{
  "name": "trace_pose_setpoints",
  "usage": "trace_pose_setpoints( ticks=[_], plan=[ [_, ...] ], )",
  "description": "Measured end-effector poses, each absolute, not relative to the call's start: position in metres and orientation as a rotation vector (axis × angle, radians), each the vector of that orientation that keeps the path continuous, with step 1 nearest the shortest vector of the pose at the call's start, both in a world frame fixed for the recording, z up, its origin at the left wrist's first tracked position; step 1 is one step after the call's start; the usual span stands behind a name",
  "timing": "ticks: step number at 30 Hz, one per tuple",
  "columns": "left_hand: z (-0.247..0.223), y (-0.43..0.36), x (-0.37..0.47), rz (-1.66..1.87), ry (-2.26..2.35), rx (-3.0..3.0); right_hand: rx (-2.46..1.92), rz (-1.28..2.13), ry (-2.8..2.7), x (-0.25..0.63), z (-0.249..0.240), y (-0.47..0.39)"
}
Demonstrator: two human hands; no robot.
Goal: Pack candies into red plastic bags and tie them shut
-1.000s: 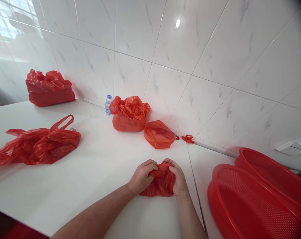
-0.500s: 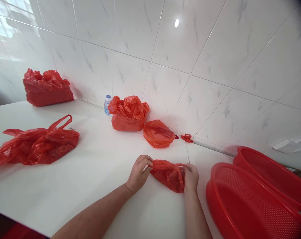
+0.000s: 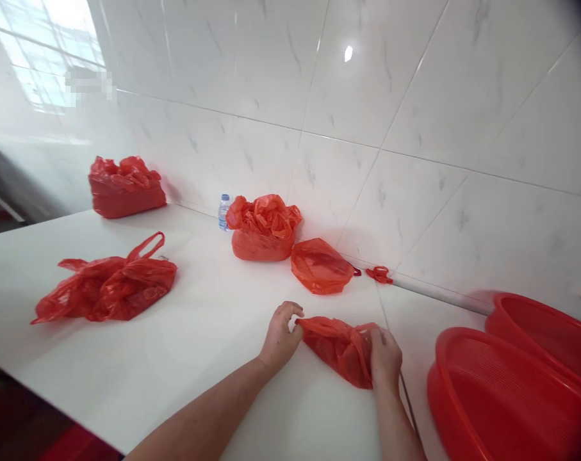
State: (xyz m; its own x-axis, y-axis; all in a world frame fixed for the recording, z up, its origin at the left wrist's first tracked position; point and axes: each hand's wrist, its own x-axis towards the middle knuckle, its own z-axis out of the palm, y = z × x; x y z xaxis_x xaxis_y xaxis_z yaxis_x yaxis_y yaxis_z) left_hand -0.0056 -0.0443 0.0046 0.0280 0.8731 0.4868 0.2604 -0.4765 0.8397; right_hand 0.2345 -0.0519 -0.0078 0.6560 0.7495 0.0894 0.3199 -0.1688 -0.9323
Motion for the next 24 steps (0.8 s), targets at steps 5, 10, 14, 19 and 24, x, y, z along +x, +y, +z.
trace_pose_setpoints(
  ticks=[5,10,14,19,24],
  plan=[
    [0.010,-0.061,0.001,1.284,0.961,2.256,-1.825,0.577,-1.026,0.204,-0.005,-0.054],
    [0.002,-0.059,0.007,0.956,1.036,2.384,-1.581,0.868,-1.161,0.186,-0.008,-0.054],
    [-0.001,-0.035,-0.016,1.145,1.290,2.097,-1.433,0.960,-0.956,0.192,-0.016,-0.052],
    [-0.001,-0.001,-0.077,1.620,1.646,1.574,-1.456,0.961,-0.968,0.193,-0.015,-0.053],
    [0.002,0.014,-0.149,1.985,1.992,1.090,-1.588,0.966,-1.078,0.187,-0.009,-0.055]
  ],
)
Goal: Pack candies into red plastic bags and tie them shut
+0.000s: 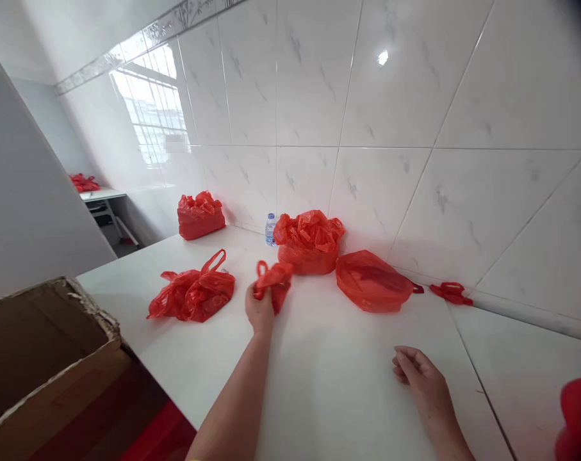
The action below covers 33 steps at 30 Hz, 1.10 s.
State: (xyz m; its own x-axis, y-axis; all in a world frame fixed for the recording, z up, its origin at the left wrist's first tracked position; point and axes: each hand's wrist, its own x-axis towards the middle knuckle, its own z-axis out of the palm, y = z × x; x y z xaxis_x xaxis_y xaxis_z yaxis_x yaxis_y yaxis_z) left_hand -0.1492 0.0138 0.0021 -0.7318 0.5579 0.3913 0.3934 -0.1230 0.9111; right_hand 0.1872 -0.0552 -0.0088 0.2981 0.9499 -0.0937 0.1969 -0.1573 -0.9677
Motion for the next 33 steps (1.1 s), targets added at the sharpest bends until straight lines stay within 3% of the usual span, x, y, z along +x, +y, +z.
trace_pose_setpoints(
  ticks=[4,8,13,16,18,21,24,29,33],
  plan=[
    [0.012,0.015,-0.175,2.220,2.241,0.834,-1.610,0.985,-1.103,0.184,-0.008,-0.055],
    [0.016,0.015,-0.165,2.174,2.363,1.062,-1.626,0.971,-1.125,0.181,-0.007,-0.054],
    [-0.001,0.019,-0.150,1.503,2.337,1.702,-1.631,0.970,-1.145,0.180,-0.006,-0.055],
    [-0.013,0.023,-0.151,0.978,2.255,1.851,-1.627,0.979,-1.176,0.181,-0.009,-0.055],
    [-0.017,0.024,-0.151,0.818,2.242,1.877,-1.629,0.980,-1.200,0.182,-0.012,-0.053],
    [-0.012,0.024,-0.147,0.867,2.333,1.829,-1.624,0.959,-1.236,0.181,-0.015,-0.051],
    [0.010,0.024,-0.135,1.150,2.431,1.907,-1.614,0.931,-1.253,0.181,-0.015,-0.048],
    [0.076,0.038,-0.108,1.500,2.188,2.370,-1.570,0.954,-1.210,0.180,-0.013,-0.047],
    [0.125,0.063,-0.091,1.461,2.117,2.591,-1.540,0.974,-1.183,0.179,-0.010,-0.049]
  ],
)
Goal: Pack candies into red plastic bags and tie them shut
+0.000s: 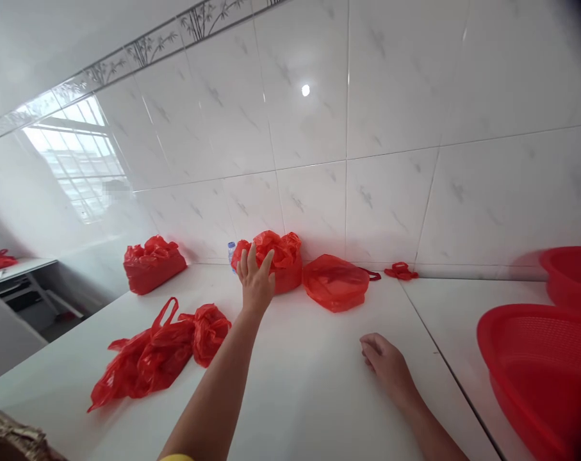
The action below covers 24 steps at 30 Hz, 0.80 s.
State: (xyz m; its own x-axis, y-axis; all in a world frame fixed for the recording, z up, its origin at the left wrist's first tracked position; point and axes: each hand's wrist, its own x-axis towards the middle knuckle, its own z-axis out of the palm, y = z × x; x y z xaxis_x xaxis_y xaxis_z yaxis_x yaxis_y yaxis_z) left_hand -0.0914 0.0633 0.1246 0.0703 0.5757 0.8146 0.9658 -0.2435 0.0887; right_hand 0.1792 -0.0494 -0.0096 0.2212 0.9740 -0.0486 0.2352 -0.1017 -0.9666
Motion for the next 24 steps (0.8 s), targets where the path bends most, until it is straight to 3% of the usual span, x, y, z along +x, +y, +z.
trace_pose_setpoints(
  ticks=[6,15,20,24],
  plan=[
    [0.157,0.101,-0.083,-0.849,-1.572,-2.097,-1.492,0.975,-1.172,0.179,-0.011,-0.047],
    [0.182,0.126,-0.094,-1.824,-1.625,-1.773,-1.422,0.993,-1.141,0.180,-0.008,-0.046],
    [0.186,0.085,-0.075,-2.119,-1.445,-1.672,-1.458,0.986,-1.142,0.178,-0.002,-0.049],
    [0.154,0.031,-0.040,-2.329,-1.126,-1.971,-1.518,0.883,-1.265,0.174,-0.001,-0.054]
  ],
)
